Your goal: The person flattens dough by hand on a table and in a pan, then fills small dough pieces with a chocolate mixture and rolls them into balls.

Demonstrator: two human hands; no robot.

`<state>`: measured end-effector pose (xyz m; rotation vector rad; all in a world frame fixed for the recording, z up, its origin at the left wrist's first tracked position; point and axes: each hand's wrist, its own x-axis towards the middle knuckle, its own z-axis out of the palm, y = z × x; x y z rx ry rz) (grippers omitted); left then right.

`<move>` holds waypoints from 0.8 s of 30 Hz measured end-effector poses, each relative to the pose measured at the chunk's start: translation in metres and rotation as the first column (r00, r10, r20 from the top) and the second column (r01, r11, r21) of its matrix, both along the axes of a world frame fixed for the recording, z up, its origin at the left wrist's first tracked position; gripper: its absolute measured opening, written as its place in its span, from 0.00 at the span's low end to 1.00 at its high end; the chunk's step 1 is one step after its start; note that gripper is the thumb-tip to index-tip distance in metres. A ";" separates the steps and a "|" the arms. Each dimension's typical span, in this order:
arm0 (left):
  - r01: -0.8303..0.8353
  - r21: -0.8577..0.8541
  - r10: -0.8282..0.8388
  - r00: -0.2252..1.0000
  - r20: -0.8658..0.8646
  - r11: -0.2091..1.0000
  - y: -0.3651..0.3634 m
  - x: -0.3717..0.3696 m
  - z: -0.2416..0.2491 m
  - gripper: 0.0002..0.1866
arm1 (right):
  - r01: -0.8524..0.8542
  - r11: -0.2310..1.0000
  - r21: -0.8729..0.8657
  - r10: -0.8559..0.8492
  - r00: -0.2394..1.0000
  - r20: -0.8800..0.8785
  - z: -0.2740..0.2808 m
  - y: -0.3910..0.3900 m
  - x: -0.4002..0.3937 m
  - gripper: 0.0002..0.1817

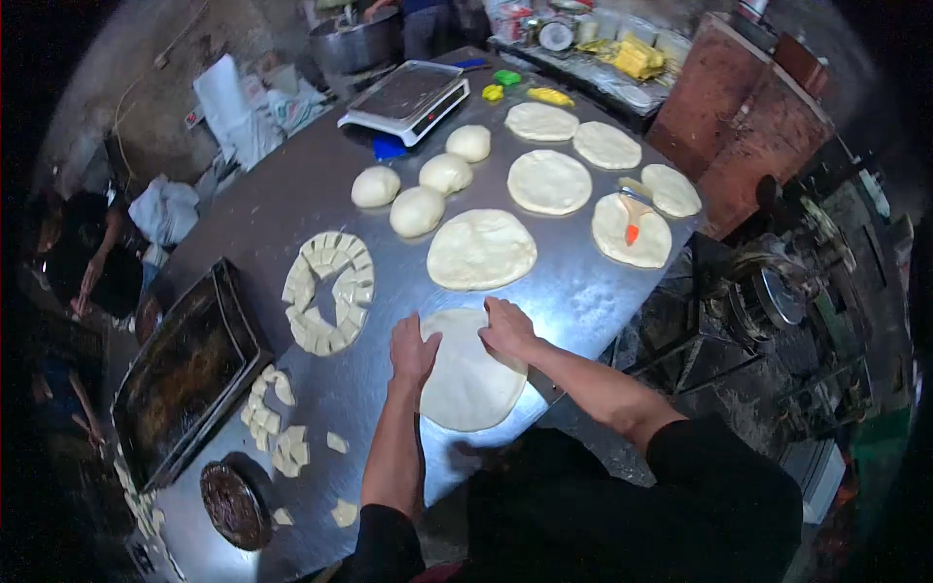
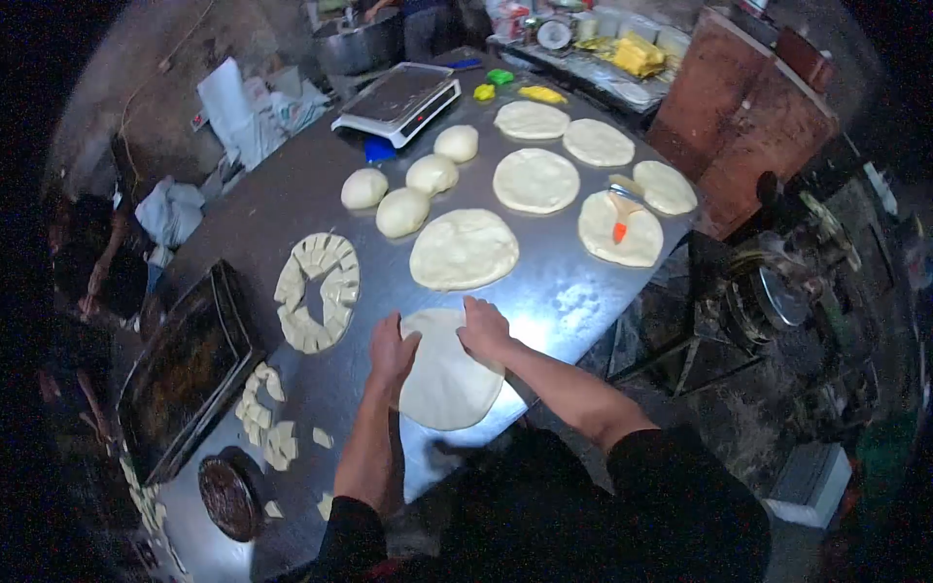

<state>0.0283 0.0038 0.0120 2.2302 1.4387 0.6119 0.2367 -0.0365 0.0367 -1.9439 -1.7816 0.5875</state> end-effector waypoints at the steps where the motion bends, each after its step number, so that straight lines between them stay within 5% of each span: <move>1: -0.063 -0.007 0.061 0.986 -0.153 0.998 0.012 0.007 0.001 0.18 | 0.112 0.932 -0.343 -0.093 0.993 0.072 0.006 0.010 0.000 0.17; 2: -0.054 0.018 0.056 0.987 -0.149 0.998 0.021 0.005 0.004 0.18 | 0.121 0.940 -0.320 -0.103 0.992 0.072 0.013 0.014 0.006 0.17; 4: 0.167 -0.267 -0.212 0.966 -0.150 0.949 0.013 -0.009 0.043 0.18 | -0.367 0.782 -0.504 0.350 0.927 -0.133 0.052 0.008 0.014 0.16; 6: 0.237 -0.211 -0.252 0.966 -0.048 0.948 0.011 -0.029 0.051 0.19 | -0.429 0.901 -0.064 0.367 0.834 -0.412 0.031 -0.013 0.030 0.22; 7: 0.237 -0.259 -0.154 0.940 0.303 0.936 0.003 -0.030 0.044 0.18 | -0.268 0.963 0.017 0.225 0.768 -0.600 0.024 -0.024 0.024 0.25; 8: 0.257 -0.314 -0.013 0.792 0.610 0.914 -0.008 -0.032 0.035 0.17 | -0.272 0.962 0.010 0.223 0.766 -0.604 0.014 -0.033 0.019 0.25; 10: 0.206 -0.478 0.032 0.896 0.443 0.854 -0.012 -0.032 0.031 0.15 | -0.158 0.948 -0.275 -0.053 0.775 -0.630 0.014 -0.050 0.002 0.24; 11: 0.270 -0.452 -0.139 0.943 0.303 0.850 -0.008 -0.030 0.034 0.15 | -0.116 0.938 -0.327 -0.022 0.920 -0.390 0.013 -0.049 0.000 0.25; 12: 0.337 -0.443 -0.304 0.941 0.146 0.831 -0.006 -0.025 0.038 0.16 | -0.107 0.940 -0.325 -0.031 0.920 -0.391 0.015 -0.052 0.002 0.25; 15: 0.354 -0.539 -0.204 0.926 0.319 0.764 -0.018 -0.011 0.097 0.15 | -0.057 0.953 -0.296 -0.202 0.608 -0.768 0.032 -0.085 0.020 0.24; 21: 0.569 -0.578 -0.258 0.806 0.532 0.585 0.003 0.068 0.150 0.14 | 0.013 0.927 -0.375 -0.347 0.409 -0.844 0.130 -0.116 0.076 0.25; 24: 0.631 -0.548 -0.325 0.765 0.556 0.549 0.034 0.141 0.137 0.16 | 0.094 0.938 -0.333 -0.346 0.278 -0.896 0.114 -0.099 0.133 0.27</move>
